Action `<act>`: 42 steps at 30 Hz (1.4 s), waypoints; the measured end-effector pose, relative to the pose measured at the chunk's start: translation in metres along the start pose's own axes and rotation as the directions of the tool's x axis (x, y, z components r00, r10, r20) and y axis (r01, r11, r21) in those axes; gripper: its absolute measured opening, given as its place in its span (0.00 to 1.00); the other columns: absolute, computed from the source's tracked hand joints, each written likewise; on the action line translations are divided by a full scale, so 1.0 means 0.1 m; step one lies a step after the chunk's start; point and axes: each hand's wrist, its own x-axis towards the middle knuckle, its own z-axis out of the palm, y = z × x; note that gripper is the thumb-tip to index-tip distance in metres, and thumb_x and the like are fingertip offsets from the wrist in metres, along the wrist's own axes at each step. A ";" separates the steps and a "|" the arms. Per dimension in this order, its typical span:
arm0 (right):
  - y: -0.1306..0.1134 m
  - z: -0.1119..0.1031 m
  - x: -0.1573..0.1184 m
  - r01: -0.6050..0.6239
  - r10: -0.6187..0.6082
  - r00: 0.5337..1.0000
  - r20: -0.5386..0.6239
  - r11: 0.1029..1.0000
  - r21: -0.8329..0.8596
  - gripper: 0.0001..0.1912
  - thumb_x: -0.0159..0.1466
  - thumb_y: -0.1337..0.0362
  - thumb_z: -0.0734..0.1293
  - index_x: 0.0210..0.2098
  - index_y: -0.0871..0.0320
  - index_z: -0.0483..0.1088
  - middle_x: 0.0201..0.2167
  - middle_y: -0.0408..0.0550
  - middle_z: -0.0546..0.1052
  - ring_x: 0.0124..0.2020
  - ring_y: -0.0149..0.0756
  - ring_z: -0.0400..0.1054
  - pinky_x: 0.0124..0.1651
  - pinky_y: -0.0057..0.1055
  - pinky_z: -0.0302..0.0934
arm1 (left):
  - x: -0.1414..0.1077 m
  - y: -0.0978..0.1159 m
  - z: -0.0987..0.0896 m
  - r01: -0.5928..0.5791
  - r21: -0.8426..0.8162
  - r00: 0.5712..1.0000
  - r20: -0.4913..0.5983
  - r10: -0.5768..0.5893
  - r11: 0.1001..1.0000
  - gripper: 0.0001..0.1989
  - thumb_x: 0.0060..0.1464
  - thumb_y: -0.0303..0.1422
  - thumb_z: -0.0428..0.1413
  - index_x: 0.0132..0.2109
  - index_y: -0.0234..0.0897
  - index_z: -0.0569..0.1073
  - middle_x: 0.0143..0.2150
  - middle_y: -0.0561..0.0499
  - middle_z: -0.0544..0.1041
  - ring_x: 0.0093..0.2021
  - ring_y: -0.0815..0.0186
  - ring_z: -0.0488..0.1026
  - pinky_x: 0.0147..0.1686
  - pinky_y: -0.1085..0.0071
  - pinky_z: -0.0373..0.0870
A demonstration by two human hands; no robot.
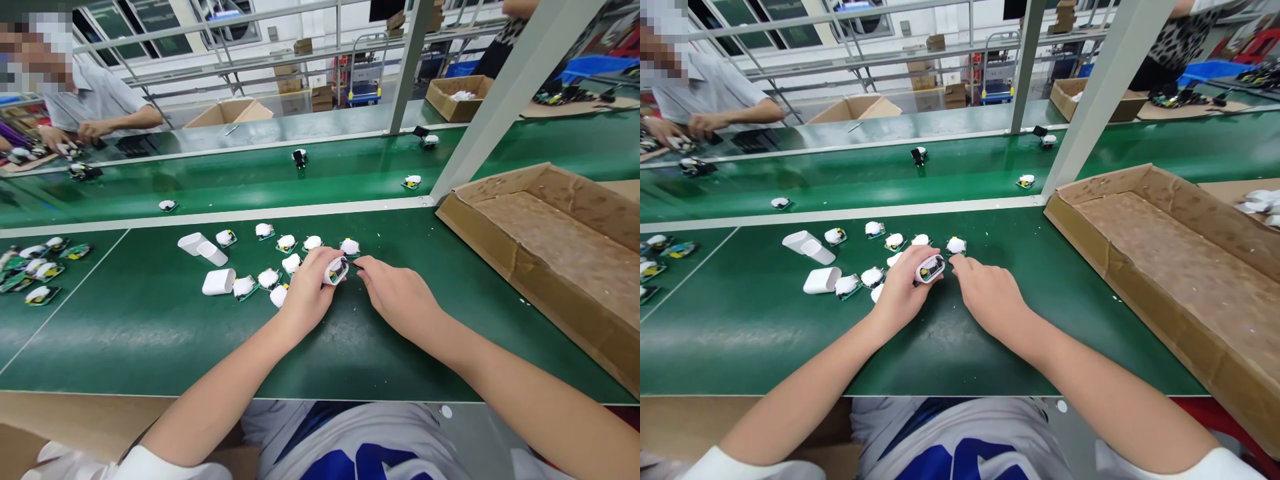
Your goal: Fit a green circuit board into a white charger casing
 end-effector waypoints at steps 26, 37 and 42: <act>-0.05 0.02 -0.04 0.108 -0.102 0.992 -0.077 0.990 0.087 0.18 0.58 0.77 0.57 0.42 0.56 0.69 0.30 0.43 0.75 0.26 0.33 0.67 0.24 0.31 0.44 | 0.04 -0.01 -0.05 0.111 -0.224 0.970 0.235 -0.057 0.968 0.12 0.50 0.21 0.56 0.42 0.37 0.72 0.42 0.48 0.75 0.43 0.63 0.72 0.44 0.67 0.70; -0.01 -0.02 -0.08 0.179 -0.094 0.911 -0.402 0.967 0.180 0.15 0.56 0.76 0.56 0.33 0.58 0.71 0.21 0.42 0.69 0.22 0.30 0.60 0.24 0.29 0.45 | 0.05 0.12 -0.07 0.270 -0.360 0.951 0.246 -0.188 0.893 0.12 0.47 0.23 0.58 0.41 0.36 0.72 0.40 0.48 0.76 0.40 0.63 0.74 0.41 0.67 0.72; -0.04 -0.02 -0.08 0.162 -0.149 0.950 -0.273 0.986 0.026 0.16 0.54 0.77 0.57 0.34 0.57 0.72 0.23 0.43 0.71 0.22 0.31 0.60 0.24 0.31 0.41 | 0.03 0.06 -0.06 0.160 -0.292 0.969 0.229 -0.094 0.943 0.13 0.48 0.21 0.57 0.41 0.38 0.73 0.41 0.49 0.76 0.42 0.64 0.73 0.42 0.67 0.71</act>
